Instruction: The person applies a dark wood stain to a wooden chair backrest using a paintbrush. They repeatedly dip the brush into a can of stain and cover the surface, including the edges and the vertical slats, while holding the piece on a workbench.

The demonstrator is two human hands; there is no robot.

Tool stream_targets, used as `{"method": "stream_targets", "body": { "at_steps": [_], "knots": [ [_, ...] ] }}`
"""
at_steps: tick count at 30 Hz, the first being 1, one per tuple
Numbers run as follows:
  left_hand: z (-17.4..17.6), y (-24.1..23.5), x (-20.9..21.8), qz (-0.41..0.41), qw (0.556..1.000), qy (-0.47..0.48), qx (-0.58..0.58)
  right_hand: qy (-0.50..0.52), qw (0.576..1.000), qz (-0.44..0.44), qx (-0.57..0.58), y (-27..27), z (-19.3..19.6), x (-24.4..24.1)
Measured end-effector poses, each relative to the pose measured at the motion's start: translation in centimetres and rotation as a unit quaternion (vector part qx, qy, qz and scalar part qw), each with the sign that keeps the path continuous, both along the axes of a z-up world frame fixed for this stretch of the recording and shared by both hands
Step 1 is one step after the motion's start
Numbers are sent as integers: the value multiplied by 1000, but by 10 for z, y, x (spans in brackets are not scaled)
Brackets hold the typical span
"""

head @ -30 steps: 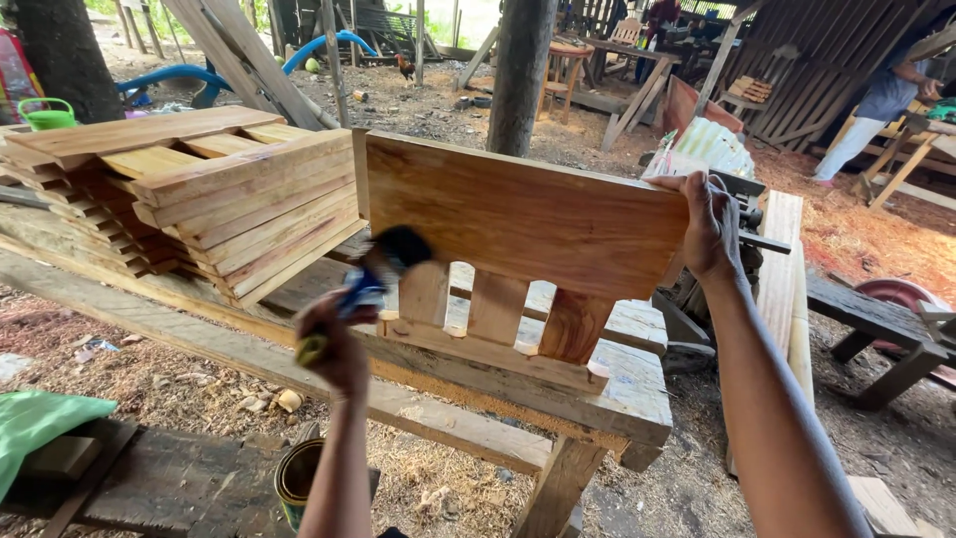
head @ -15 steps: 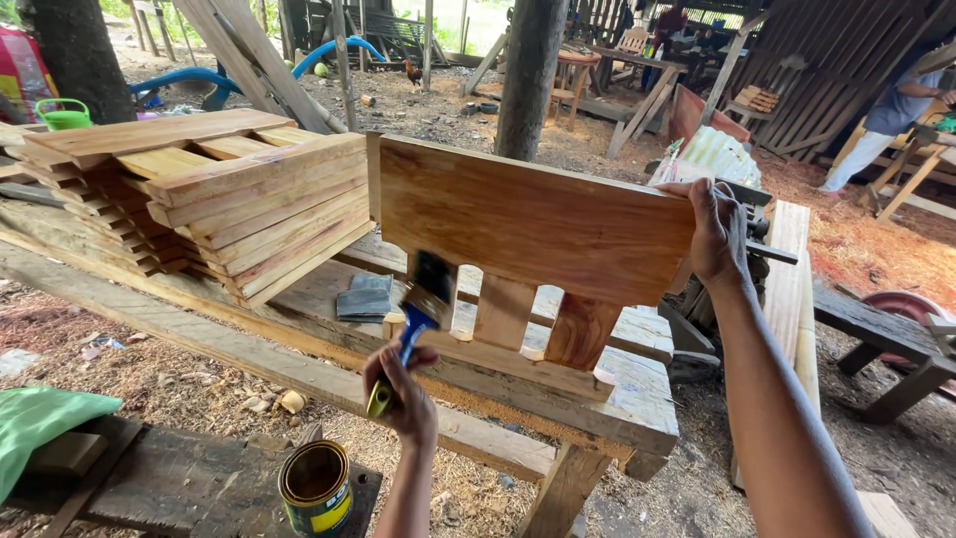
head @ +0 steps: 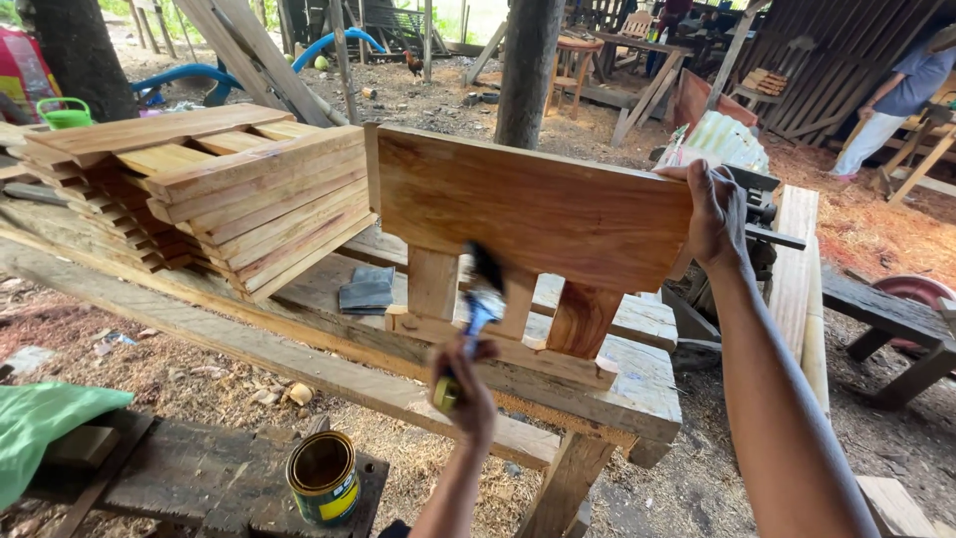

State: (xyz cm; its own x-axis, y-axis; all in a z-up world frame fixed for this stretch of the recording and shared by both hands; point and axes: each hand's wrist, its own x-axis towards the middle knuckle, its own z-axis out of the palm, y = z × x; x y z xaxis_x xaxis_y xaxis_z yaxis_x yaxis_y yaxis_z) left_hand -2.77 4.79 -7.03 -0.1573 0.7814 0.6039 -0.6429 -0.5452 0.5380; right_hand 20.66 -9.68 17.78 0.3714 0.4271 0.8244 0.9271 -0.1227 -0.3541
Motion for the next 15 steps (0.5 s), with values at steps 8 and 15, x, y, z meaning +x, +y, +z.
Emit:
{"method": "stream_targets", "body": {
  "at_steps": [8, 15],
  "knots": [
    [0, 9, -4, -97, 992, 19, 77, 1, 1000, 19, 0, 1, -1, 5],
    [46, 64, -69, 45, 988, -131, 71, 7, 1000, 4, 7, 2, -4, 6]
  ]
}}
